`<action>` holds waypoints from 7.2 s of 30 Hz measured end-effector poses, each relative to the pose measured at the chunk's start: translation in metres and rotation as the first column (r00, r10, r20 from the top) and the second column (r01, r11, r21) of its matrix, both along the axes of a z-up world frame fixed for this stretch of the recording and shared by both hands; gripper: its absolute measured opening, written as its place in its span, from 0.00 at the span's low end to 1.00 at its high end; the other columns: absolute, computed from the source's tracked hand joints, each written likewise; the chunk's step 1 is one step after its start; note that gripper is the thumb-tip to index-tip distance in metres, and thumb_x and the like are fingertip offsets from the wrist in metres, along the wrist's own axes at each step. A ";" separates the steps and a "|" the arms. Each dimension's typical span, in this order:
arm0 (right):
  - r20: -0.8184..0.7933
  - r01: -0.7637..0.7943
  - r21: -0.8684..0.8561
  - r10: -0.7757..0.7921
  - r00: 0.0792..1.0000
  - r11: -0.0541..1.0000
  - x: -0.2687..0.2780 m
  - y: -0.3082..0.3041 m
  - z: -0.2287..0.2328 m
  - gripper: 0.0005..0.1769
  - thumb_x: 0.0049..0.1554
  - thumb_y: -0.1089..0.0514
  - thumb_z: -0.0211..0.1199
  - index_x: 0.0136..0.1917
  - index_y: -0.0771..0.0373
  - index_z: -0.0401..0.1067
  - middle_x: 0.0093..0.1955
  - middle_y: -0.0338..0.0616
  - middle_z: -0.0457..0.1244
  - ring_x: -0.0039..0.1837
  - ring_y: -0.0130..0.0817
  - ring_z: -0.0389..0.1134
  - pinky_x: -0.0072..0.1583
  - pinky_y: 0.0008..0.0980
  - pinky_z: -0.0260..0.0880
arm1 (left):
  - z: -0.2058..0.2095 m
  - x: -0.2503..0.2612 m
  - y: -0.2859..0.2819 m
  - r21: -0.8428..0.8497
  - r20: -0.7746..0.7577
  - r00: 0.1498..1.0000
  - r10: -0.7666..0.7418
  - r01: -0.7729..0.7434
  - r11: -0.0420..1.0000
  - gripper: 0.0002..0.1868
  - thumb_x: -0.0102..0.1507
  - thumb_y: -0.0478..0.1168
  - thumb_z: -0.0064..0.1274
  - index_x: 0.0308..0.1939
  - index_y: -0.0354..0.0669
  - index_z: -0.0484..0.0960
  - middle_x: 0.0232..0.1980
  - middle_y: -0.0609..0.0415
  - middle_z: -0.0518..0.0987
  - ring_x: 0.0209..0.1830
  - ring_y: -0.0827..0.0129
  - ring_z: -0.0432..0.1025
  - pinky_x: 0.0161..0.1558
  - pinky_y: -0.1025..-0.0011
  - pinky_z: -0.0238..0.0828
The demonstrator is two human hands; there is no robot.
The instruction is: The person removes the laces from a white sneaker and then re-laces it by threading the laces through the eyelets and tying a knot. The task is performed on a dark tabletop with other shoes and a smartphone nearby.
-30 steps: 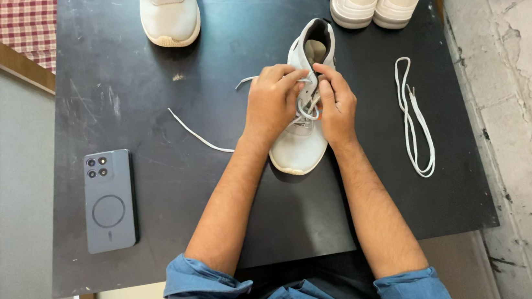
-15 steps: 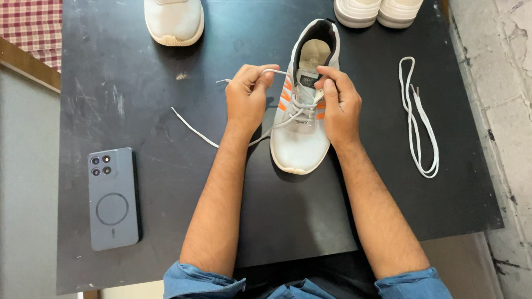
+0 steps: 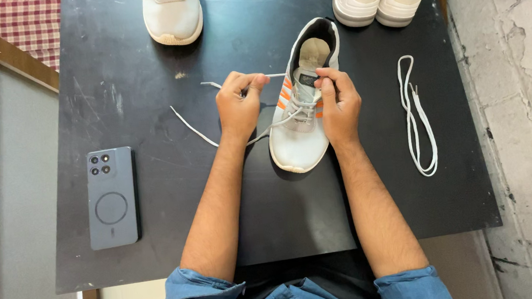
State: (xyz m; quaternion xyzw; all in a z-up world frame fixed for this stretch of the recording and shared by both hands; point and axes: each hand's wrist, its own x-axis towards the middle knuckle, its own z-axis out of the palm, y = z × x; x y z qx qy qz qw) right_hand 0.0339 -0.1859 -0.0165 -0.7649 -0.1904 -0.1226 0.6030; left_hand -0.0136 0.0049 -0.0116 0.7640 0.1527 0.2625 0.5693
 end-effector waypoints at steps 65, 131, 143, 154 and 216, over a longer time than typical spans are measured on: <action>0.043 -0.273 -0.274 0.295 0.955 0.922 -0.004 -0.024 0.013 0.04 0.56 0.65 0.66 0.47 0.66 0.77 0.63 0.47 0.59 0.59 0.36 0.66 0.55 0.31 0.72 | 0.041 -0.051 -0.036 0.490 0.097 0.995 0.002 -0.050 0.871 0.08 0.62 0.34 0.59 0.44 0.48 0.86 0.44 0.54 0.79 0.44 0.62 0.76 0.46 0.65 0.72; -0.093 -0.409 0.300 0.454 0.886 0.862 0.004 -0.028 -0.018 0.08 0.50 0.64 0.47 0.38 0.69 0.67 0.66 0.48 0.56 0.54 0.31 0.63 0.55 0.29 0.69 | 0.070 -0.057 -0.033 -0.414 0.581 0.741 -0.337 0.625 0.662 0.11 0.72 0.36 0.50 0.52 0.30 0.81 0.36 0.53 0.79 0.33 0.75 0.70 0.36 0.76 0.66; -0.032 -0.398 0.253 0.419 0.907 0.882 0.000 -0.028 -0.015 0.10 0.56 0.61 0.49 0.44 0.67 0.69 0.66 0.46 0.58 0.62 0.33 0.63 0.63 0.31 0.66 | 0.060 -0.039 -0.052 -0.438 0.532 0.721 -0.443 0.683 0.585 0.09 0.74 0.36 0.51 0.53 0.33 0.83 0.36 0.57 0.77 0.29 0.81 0.64 0.32 0.80 0.60; 0.012 -0.386 0.053 0.386 0.922 0.921 -0.008 -0.021 -0.002 0.27 0.52 0.60 0.76 0.60 0.63 0.68 0.55 0.35 0.58 0.47 0.22 0.59 0.46 0.23 0.61 | 0.058 -0.013 -0.076 -0.344 0.404 0.781 -0.476 0.612 0.712 0.14 0.71 0.37 0.53 0.60 0.37 0.82 0.48 0.62 0.73 0.41 0.81 0.73 0.39 0.78 0.74; -0.109 -0.141 0.081 0.150 0.983 0.987 -0.014 -0.001 -0.008 0.08 0.59 0.64 0.70 0.52 0.65 0.79 0.51 0.35 0.65 0.45 0.19 0.64 0.44 0.22 0.64 | 0.016 -0.033 -0.051 0.007 0.119 0.985 -0.126 0.126 0.992 0.14 0.63 0.34 0.59 0.54 0.41 0.83 0.38 0.56 0.81 0.32 0.72 0.75 0.36 0.75 0.72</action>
